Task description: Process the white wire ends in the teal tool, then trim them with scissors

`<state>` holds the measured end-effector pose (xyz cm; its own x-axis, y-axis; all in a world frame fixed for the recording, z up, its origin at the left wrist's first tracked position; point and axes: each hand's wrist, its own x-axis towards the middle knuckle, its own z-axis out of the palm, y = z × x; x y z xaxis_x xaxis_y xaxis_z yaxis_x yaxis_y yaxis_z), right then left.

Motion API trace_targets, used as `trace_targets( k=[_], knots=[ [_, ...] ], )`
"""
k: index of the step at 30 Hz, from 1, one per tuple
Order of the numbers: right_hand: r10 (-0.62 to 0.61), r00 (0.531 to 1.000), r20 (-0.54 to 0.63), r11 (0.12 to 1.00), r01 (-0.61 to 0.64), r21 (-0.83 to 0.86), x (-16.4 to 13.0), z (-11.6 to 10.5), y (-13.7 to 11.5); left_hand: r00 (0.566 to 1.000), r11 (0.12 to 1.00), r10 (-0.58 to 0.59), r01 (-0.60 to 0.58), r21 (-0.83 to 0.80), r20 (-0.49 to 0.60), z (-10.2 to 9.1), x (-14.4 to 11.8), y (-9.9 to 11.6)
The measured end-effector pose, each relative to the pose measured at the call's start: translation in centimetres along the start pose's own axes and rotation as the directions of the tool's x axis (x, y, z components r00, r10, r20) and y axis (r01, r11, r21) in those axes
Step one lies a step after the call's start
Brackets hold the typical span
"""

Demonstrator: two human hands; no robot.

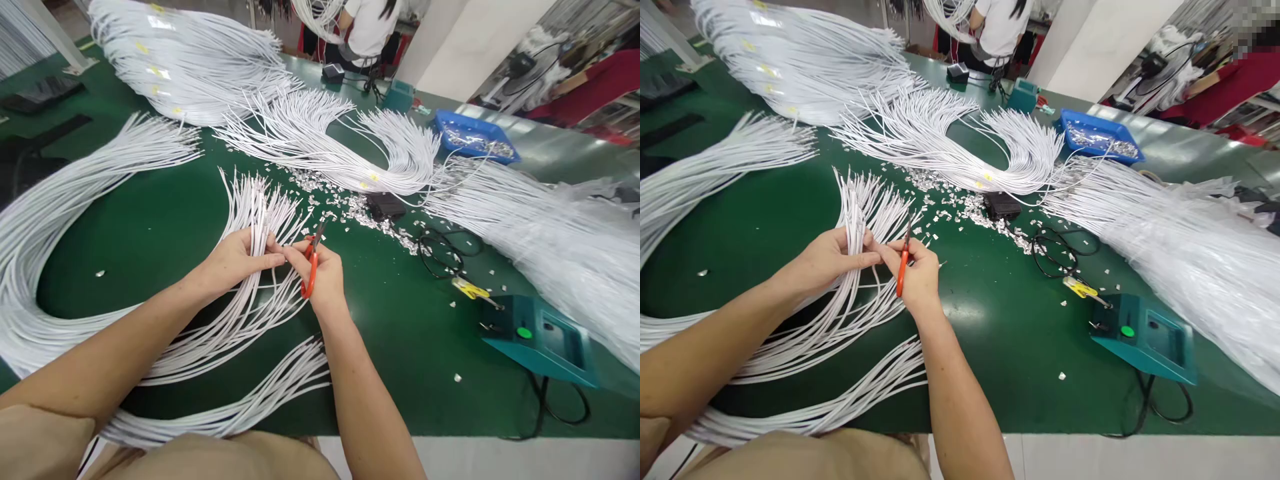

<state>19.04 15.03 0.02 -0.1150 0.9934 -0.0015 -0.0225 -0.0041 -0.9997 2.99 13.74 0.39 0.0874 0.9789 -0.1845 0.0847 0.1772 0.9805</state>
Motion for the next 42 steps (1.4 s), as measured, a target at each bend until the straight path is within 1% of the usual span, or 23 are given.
trace_targets(
  k=[2, 3, 4, 6, 7, 8, 9, 10, 12, 15, 17, 19, 22, 24, 27, 30, 34, 38, 40, 42],
  knots=[
    [-0.009, 0.991, -0.134, 1.0, 0.011, 0.011, 0.1, -0.4, 0.1, 0.998, 0.999, -0.034, 0.036, -0.038, 0.057, -0.4, 0.1, 0.2],
    [-0.013, 0.976, -0.22, 1.0, 0.017, 0.018, 0.2, -0.6, 0.1, 0.997, 0.998, -0.049, 0.052, -0.045, 0.065, -0.6, 0.1, 0.3],
    [-0.021, 0.951, -0.31, 0.999, 0.028, 0.019, 0.3, -1.0, 0.1, 0.996, 0.997, -0.062, 0.065, -0.05, 0.059, -0.7, 0.2, 0.3],
    [-0.065, 0.887, -0.458, 0.998, 0.062, -0.021, 0.4, -1.5, 0.1, 0.995, 0.993, -0.092, 0.094, -0.076, 0.032, -0.8, 0.3, 0.3],
    [-0.104, 0.856, -0.506, 0.995, 0.086, -0.06, 0.4, -1.7, 0.0, 0.995, 0.99, -0.102, 0.104, -0.097, 0.021, -0.7, 0.3, 0.3],
    [-0.151, 0.837, -0.526, 0.988, 0.113, -0.102, 0.3, -1.7, -0.1, 0.994, 0.987, -0.107, 0.108, -0.116, 0.012, -0.6, 0.2, 0.2],
    [-0.194, 0.833, -0.518, 0.98, 0.142, -0.14, 0.2, -1.7, -0.2, 0.994, 0.986, -0.107, 0.108, -0.13, 0.009, -0.4, 0.2, 0.1],
    [-0.227, 0.844, -0.486, 0.972, 0.167, -0.165, 0.0, -1.5, -0.4, 0.994, 0.985, -0.106, 0.107, -0.138, 0.012, -0.2, 0.2, 0.1],
    [-0.25, 0.891, -0.378, 0.966, 0.2, -0.167, -0.2, -1.0, -0.7, 0.994, 0.985, -0.101, 0.105, -0.14, 0.031, 0.3, 0.0, -0.1],
    [-0.188, 0.96, -0.209, 0.979, 0.167, -0.114, -0.4, -0.5, -0.8, 0.992, 0.983, -0.096, 0.108, -0.151, 0.082, 1.0, -0.2, -0.3],
    [-0.138, 0.981, -0.139, 0.989, 0.128, -0.077, -0.4, -0.4, -0.7, 0.989, 0.982, -0.088, 0.107, -0.156, 0.121, 1.2, -0.3, -0.4],
    [-0.098, 0.99, -0.097, 0.994, 0.093, -0.048, -0.3, -0.5, -0.7, 0.983, 0.983, -0.085, 0.109, -0.149, 0.161, 1.4, -0.4, -0.4],
    [-0.028, 0.997, -0.068, 0.999, 0.026, -0.024, -0.1, -0.5, -0.5, 0.979, 0.984, -0.088, 0.113, -0.134, 0.183, 1.3, -0.5, -0.3],
    [0.005, 0.997, -0.08, 1.0, -0.006, -0.015, -0.1, -0.4, -0.4, 0.981, 0.985, -0.089, 0.113, -0.13, 0.173, 1.2, -0.4, -0.2],
    [0.015, 0.992, -0.124, 1.0, -0.014, 0.013, -0.1, -0.1, -0.2, 0.991, 0.981, -0.077, 0.095, -0.167, 0.106, 1.0, -0.3, -0.1],
    [0.014, 0.99, -0.14, 0.999, -0.009, 0.04, -0.2, 0.2, 0.1, 0.998, 0.97, -0.053, 0.061, -0.234, 0.04, 0.9, -0.1, -0.4],
    [0.014, 0.993, -0.12, 1.0, -0.012, 0.019, -0.4, 0.8, 0.2, 0.997, 0.951, -0.033, 0.052, -0.305, 0.067, 0.9, 0.2, -0.8],
    [0.073, 0.995, -0.065, 0.996, -0.07, 0.059, -0.5, 1.0, -0.1, 0.993, 0.942, -0.034, 0.069, -0.329, 0.109, 0.8, 0.3, -0.7],
    [0.056, 0.998, -0.027, 0.998, -0.055, 0.024, -0.4, 0.5, -0.2, 0.994, 0.946, -0.033, 0.065, -0.317, 0.107, 0.7, 0.3, -0.6],
    [0.003, 1.0, -0.022, 0.994, -0.006, -0.109, -0.3, -0.1, -0.2, 0.998, 0.959, -0.033, 0.048, -0.278, 0.059, 0.6, 0.3, -0.4]
  ],
)
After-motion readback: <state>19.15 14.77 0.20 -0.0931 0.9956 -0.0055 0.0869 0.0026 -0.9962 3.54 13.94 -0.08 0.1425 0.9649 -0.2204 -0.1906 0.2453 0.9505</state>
